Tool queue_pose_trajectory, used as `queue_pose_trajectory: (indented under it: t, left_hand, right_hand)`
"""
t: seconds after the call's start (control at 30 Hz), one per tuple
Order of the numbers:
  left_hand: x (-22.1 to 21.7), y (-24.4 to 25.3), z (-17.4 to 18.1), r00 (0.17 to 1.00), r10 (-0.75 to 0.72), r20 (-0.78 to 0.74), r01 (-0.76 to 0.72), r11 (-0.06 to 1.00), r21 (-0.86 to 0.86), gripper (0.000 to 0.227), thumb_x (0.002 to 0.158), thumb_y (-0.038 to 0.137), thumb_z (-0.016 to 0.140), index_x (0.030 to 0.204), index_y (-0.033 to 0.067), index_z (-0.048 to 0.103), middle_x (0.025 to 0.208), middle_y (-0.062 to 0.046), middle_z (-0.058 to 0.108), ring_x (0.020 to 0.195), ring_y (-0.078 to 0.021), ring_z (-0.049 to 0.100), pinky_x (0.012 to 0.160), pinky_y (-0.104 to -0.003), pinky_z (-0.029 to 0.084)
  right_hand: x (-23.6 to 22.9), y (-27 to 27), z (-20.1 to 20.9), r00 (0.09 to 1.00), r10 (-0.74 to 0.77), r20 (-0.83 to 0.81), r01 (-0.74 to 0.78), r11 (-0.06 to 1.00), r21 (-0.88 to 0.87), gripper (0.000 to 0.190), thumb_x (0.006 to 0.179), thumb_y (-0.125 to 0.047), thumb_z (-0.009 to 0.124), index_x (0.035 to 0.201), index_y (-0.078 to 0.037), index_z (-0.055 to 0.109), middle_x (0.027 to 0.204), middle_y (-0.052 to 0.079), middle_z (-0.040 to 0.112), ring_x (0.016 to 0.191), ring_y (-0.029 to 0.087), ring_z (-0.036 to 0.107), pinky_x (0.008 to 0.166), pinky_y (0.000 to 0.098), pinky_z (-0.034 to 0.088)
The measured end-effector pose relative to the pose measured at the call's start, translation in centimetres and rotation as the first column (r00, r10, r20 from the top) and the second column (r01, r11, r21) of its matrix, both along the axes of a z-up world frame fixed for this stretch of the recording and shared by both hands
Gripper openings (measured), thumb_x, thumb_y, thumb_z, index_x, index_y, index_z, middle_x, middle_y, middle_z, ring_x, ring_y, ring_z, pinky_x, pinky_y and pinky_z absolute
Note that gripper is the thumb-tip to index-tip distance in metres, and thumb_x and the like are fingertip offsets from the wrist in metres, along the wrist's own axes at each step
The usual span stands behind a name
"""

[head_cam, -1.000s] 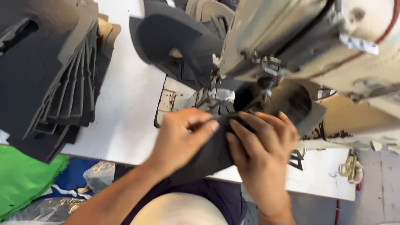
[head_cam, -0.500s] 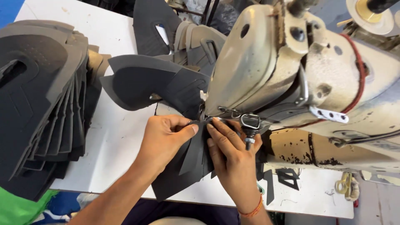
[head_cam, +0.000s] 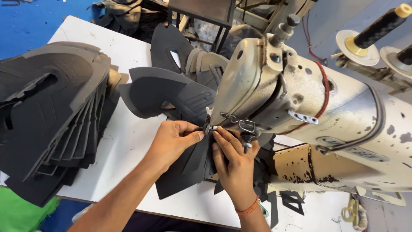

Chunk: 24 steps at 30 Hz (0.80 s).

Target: The person uses a sewing machine to stitch black shoe parts, repeatedly picking up a shoe upper and a thin strip of material, aligning them, and feeding them through the machine. The person then removes the stitched piece and places it on a pile before repeating the process with the next set of materials.

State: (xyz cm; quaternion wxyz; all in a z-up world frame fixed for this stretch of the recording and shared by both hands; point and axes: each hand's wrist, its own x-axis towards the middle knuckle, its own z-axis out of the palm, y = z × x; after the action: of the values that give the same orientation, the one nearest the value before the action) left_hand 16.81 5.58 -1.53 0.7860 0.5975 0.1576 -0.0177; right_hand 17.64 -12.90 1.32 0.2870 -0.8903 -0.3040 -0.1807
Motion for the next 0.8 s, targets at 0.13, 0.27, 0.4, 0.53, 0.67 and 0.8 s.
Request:
queue_pose_trajectory:
  t: [0.13, 0.27, 0.4, 0.53, 0.67, 0.8]
  left_hand:
    - [-0.7, 0.4, 1.3, 0.998, -0.054, -0.045, 0.058, 0.994, 0.096, 0.015, 0.081, 0.005, 0.080, 0.091, -0.0054, 0.078, 0.076, -0.005, 0.073, 0.065, -0.0067, 0.061, 0.058, -0.024, 0.049]
    - [-0.1, 0.5, 0.5, 0.997, -0.031, -0.071, 0.039, 0.992, 0.118, 0.015, 0.078, 0.003, 0.082, 0.088, -0.0069, 0.078, 0.073, -0.006, 0.071, 0.062, -0.0073, 0.059, 0.056, -0.024, 0.047]
    - [0.3, 0.4, 0.0, 0.999, -0.021, -0.032, 0.023, 0.998, 0.051, 0.013, 0.077, 0.001, 0.081, 0.088, -0.0059, 0.078, 0.074, -0.004, 0.073, 0.063, -0.0063, 0.060, 0.057, -0.023, 0.047]
    - [-0.4, 0.1, 0.3, 1.000, -0.017, -0.023, 0.018, 0.999, 0.051, 0.013, 0.078, 0.001, 0.081, 0.089, -0.0050, 0.078, 0.075, -0.005, 0.074, 0.065, -0.0066, 0.062, 0.059, -0.022, 0.050]
    - [-0.4, 0.2, -0.7, 1.000, -0.017, -0.003, 0.017, 0.999, 0.045, 0.014, 0.078, 0.000, 0.081, 0.090, -0.0060, 0.077, 0.078, -0.005, 0.075, 0.066, -0.0071, 0.064, 0.061, -0.022, 0.052]
    - [0.0, 0.2, -1.4, 0.997, -0.038, 0.060, 0.039, 0.999, -0.010, 0.015, 0.079, 0.000, 0.081, 0.092, -0.0062, 0.077, 0.081, -0.005, 0.076, 0.069, -0.0068, 0.065, 0.063, -0.022, 0.052]
  right_hand:
    - [-0.7, -2.6, 2.5, 0.997, 0.074, -0.024, -0.075, 0.996, -0.039, 0.032, 0.083, -0.014, 0.079, 0.114, -0.010, 0.076, 0.128, 0.005, 0.072, 0.127, 0.034, 0.057, 0.113, 0.0452, 0.031]
    - [-0.5, -15.3, 2.4, 0.881, -0.299, 0.367, 0.263, 0.954, 0.145, 0.036, 0.087, 0.004, 0.075, 0.122, 0.002, 0.067, 0.126, 0.014, 0.068, 0.129, 0.027, 0.063, 0.119, 0.0409, 0.048]
    - [-0.4, -18.8, -1.1, 0.629, -0.717, 0.300, 0.706, 0.689, 0.165, 0.033, 0.112, -0.022, 0.060, 0.123, 0.006, 0.048, 0.111, 0.020, 0.054, 0.116, 0.034, 0.056, 0.111, 0.0499, 0.046]
    - [-0.7, -20.9, -5.5, 0.595, -0.569, 0.568, 0.659, 0.750, 0.061, 0.038, 0.115, -0.029, 0.051, 0.124, 0.008, 0.046, 0.116, 0.024, 0.042, 0.126, 0.040, 0.039, 0.116, 0.0530, 0.029]
    - [0.5, -18.5, -1.3, 0.549, -0.584, 0.598, 0.611, 0.769, 0.190, 0.020, 0.116, -0.017, 0.067, 0.118, 0.001, 0.058, 0.107, 0.013, 0.054, 0.117, 0.031, 0.050, 0.112, 0.0480, 0.038]
    - [4.8, -7.3, 1.3, 0.998, -0.021, 0.060, 0.030, 0.988, -0.152, 0.027, 0.088, -0.014, 0.071, 0.113, -0.007, 0.066, 0.119, 0.014, 0.064, 0.123, 0.037, 0.056, 0.110, 0.0505, 0.042]
